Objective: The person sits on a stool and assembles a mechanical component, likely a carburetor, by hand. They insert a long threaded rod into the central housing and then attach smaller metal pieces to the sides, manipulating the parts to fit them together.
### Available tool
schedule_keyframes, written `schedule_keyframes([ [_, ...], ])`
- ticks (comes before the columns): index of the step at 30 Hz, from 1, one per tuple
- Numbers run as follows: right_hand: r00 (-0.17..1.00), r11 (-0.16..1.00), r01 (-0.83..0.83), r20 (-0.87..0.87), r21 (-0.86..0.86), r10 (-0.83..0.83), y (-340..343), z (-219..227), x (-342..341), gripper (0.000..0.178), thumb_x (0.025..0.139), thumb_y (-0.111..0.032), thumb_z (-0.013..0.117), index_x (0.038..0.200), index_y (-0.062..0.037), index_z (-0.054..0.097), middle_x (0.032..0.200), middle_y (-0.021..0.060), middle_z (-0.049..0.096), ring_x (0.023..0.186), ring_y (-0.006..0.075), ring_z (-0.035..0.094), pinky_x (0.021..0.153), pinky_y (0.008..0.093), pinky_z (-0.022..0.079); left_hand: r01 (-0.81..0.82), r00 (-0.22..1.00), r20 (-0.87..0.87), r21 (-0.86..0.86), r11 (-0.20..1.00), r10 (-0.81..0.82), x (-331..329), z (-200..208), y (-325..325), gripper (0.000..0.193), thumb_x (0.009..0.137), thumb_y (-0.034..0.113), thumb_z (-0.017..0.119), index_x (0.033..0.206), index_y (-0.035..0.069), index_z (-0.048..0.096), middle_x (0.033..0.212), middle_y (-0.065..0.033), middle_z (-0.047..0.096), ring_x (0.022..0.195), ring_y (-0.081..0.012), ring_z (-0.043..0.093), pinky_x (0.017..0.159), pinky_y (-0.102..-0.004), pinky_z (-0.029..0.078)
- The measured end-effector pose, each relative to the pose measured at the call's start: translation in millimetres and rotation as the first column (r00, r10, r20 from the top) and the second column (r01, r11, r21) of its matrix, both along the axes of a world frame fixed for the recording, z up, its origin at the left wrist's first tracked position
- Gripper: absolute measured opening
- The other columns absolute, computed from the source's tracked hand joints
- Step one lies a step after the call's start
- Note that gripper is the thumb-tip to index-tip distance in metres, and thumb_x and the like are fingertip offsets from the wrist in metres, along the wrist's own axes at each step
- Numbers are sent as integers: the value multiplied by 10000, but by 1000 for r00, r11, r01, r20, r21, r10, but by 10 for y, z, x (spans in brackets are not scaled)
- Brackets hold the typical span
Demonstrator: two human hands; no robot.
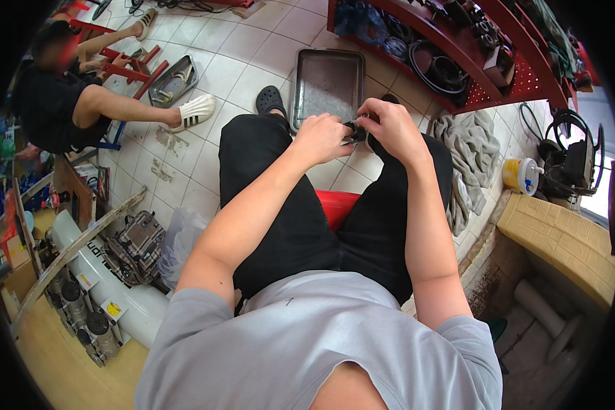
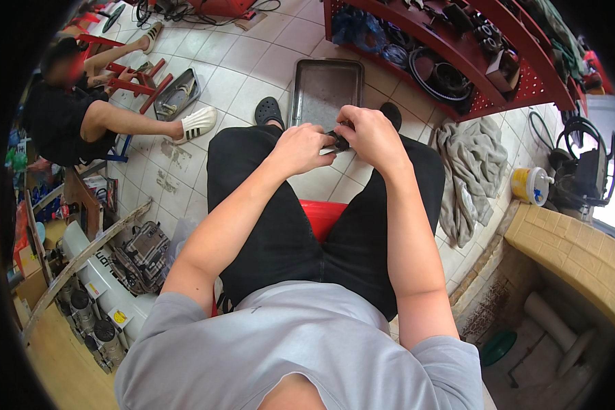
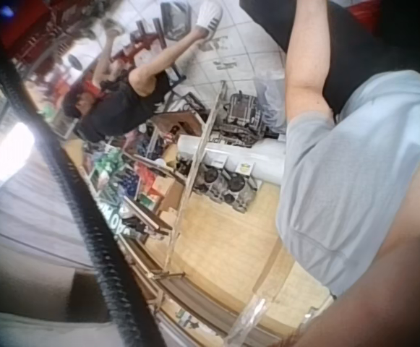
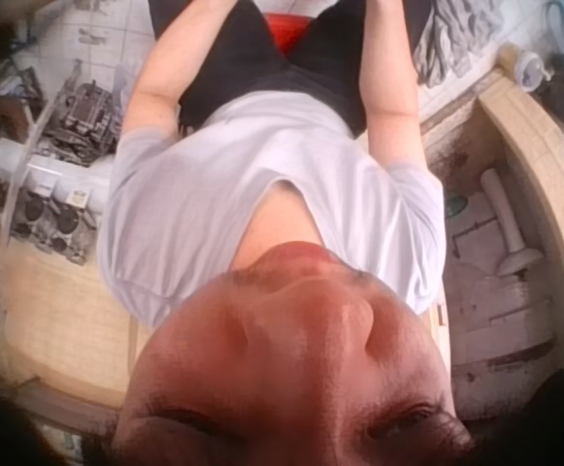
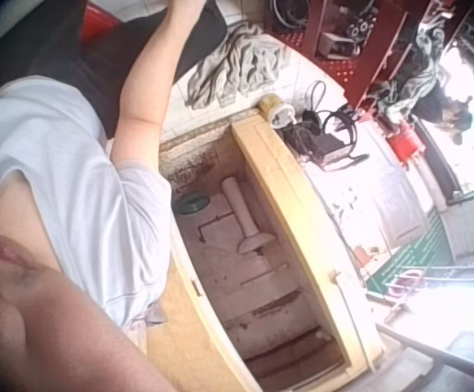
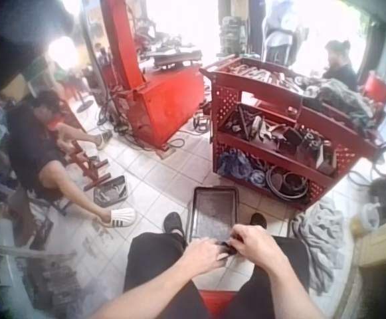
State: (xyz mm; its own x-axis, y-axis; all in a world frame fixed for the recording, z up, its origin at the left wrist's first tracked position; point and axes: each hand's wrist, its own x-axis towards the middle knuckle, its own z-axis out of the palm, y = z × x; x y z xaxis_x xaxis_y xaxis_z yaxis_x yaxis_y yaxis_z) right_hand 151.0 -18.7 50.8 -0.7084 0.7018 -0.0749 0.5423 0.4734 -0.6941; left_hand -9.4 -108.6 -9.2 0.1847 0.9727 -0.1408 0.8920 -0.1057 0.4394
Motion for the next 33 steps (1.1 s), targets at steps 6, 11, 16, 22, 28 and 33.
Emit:
schedule_keyframes([
  [6,997,998,-66,-33,-21,65,11,16,44,219,817,-57,648,1021,4,699,915,200,678,893,354,666,804,405,520,7,1000,29,-40,999,-6,-8,41,4,345,792,353,673,1039,125,751,921,-118,680,944,-295,653,844,-427,527],
  [11,997,996,-81,-14,-42,80,17,-6,28,272,821,-45,620,1076,-1,703,955,213,684,919,363,662,843,414,516,18,1000,20,-44,999,-17,-12,39,-7,343,786,333,666,1048,130,751,939,-116,685,944,-295,653,836,-429,531],
  [16,998,999,-37,-56,-35,35,-7,-4,36,207,833,-86,624,1006,5,692,903,213,689,855,374,668,798,428,519,25,1000,8,-70,997,-25,-14,62,-1,344,780,326,666,1053,133,752,936,-112,685,950,-292,653,836,-428,530],
  [22,989,992,39,133,123,-56,-24,16,18,209,827,-239,694,827,-34,655,731,154,681,727,349,670,686,427,524,37,999,-1,-52,998,-37,-7,62,-5,346,779,340,677,1050,139,752,915,-103,676,946,-285,652,827,-427,531],
  [28,941,966,18,321,259,-104,-68,10,-48,344,833,-410,679,810,-67,665,686,130,676,662,336,667,631,421,520,61,998,-32,-62,996,-63,13,36,-1,347,779,348,689,1050,141,750,919,-97,674,950,-279,649,831,-424,528],
  [33,937,946,175,248,275,-245,-147,175,-71,307,846,-358,676,869,-52,671,721,136,686,707,344,677,662,423,523,41,999,-11,-59,997,-42,-5,35,-18,345,780,345,688,1054,143,749,919,-90,671,953,-278,646,830,-424,526],
])
